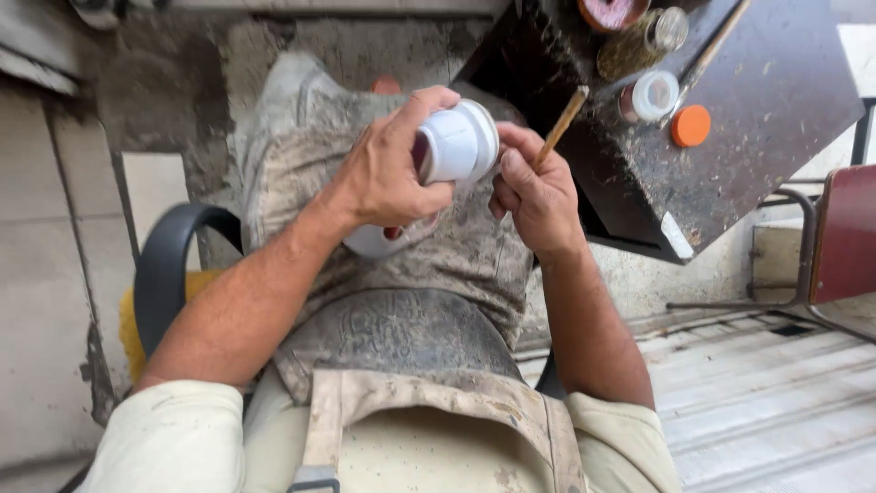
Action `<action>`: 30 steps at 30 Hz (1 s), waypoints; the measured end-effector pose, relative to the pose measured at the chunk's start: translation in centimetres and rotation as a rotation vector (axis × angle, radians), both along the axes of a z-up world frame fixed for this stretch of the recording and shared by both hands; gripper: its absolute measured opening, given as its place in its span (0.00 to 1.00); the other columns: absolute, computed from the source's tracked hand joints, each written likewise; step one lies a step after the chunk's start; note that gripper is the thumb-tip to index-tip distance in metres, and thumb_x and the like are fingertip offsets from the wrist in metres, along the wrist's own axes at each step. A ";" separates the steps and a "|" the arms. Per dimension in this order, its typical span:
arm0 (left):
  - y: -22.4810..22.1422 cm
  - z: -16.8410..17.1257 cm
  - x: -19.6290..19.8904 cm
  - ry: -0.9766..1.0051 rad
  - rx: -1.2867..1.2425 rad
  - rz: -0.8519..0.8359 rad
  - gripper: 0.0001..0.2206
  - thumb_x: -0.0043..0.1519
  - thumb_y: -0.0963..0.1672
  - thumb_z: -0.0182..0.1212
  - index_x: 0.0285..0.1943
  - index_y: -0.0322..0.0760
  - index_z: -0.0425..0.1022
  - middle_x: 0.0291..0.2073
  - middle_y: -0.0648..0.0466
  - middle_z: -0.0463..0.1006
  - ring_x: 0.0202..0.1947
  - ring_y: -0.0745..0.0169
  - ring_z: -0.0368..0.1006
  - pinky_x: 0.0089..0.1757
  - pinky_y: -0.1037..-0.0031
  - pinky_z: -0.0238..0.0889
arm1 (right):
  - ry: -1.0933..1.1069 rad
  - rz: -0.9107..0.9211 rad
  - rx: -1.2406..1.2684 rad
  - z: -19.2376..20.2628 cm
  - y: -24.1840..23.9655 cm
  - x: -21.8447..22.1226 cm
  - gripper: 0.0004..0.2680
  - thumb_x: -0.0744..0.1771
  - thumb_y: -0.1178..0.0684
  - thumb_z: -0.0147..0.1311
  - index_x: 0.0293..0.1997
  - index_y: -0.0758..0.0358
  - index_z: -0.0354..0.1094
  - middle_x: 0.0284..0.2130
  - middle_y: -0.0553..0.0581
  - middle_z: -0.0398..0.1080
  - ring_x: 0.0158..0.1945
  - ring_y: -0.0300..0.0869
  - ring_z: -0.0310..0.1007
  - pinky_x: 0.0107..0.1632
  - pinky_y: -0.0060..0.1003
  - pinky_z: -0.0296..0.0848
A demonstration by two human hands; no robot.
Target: Applying a liquid substance to the edges of a shoe using a small brush for repair or finishing
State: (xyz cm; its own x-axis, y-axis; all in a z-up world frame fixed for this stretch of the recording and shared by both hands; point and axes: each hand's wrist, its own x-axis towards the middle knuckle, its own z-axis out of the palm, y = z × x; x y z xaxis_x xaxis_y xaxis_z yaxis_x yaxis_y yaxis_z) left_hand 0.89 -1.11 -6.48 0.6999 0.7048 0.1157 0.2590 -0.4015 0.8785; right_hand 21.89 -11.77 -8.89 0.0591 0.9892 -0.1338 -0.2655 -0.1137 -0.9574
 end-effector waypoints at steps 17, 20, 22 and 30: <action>0.4 0.7 1.3 -0.025 -0.336 0.166 0.29 0.50 0.54 0.66 0.58 0.47 0.60 0.38 0.56 0.74 0.34 0.60 0.76 0.29 0.68 0.70 | -0.314 -0.086 0.177 2.2 1.7 -0.3 0.12 0.72 0.48 0.52 0.57 0.66 0.67 0.28 0.49 0.65 0.22 0.32 0.60 0.24 0.25 0.68; 0.2 2.9 1.0 0.006 -0.353 0.186 0.32 0.48 0.62 0.58 0.56 0.48 0.64 0.35 0.59 0.74 0.33 0.64 0.72 0.32 0.70 0.65 | -0.380 -0.097 0.232 3.1 1.1 -1.1 0.13 0.72 0.47 0.52 0.57 0.66 0.66 0.31 0.50 0.66 0.23 0.33 0.61 0.24 0.25 0.67; 0.2 3.4 1.0 0.002 -0.388 0.218 0.30 0.49 0.63 0.56 0.54 0.49 0.68 0.32 0.61 0.74 0.31 0.66 0.70 0.32 0.71 0.63 | -0.409 -0.093 0.267 3.6 0.9 -1.4 0.13 0.72 0.47 0.52 0.57 0.66 0.66 0.31 0.49 0.66 0.23 0.33 0.61 0.24 0.25 0.66; 0.8 2.6 1.4 0.046 -0.121 0.310 0.14 0.55 0.52 0.66 0.41 0.48 0.70 0.25 0.61 0.76 0.31 0.59 0.73 0.34 0.63 0.66 | -0.277 -0.086 0.177 2.4 1.6 -0.5 0.11 0.72 0.50 0.52 0.56 0.67 0.67 0.22 0.47 0.58 0.20 0.30 0.54 0.23 0.26 0.65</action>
State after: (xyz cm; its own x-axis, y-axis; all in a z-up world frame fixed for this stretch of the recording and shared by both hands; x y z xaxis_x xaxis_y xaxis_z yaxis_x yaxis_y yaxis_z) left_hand 2.31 -0.27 -3.89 0.4530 0.8915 -0.0086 0.3928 -0.1909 0.8996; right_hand 21.35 -10.20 -6.45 0.1529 0.9856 0.0723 0.0062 0.0722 -0.9974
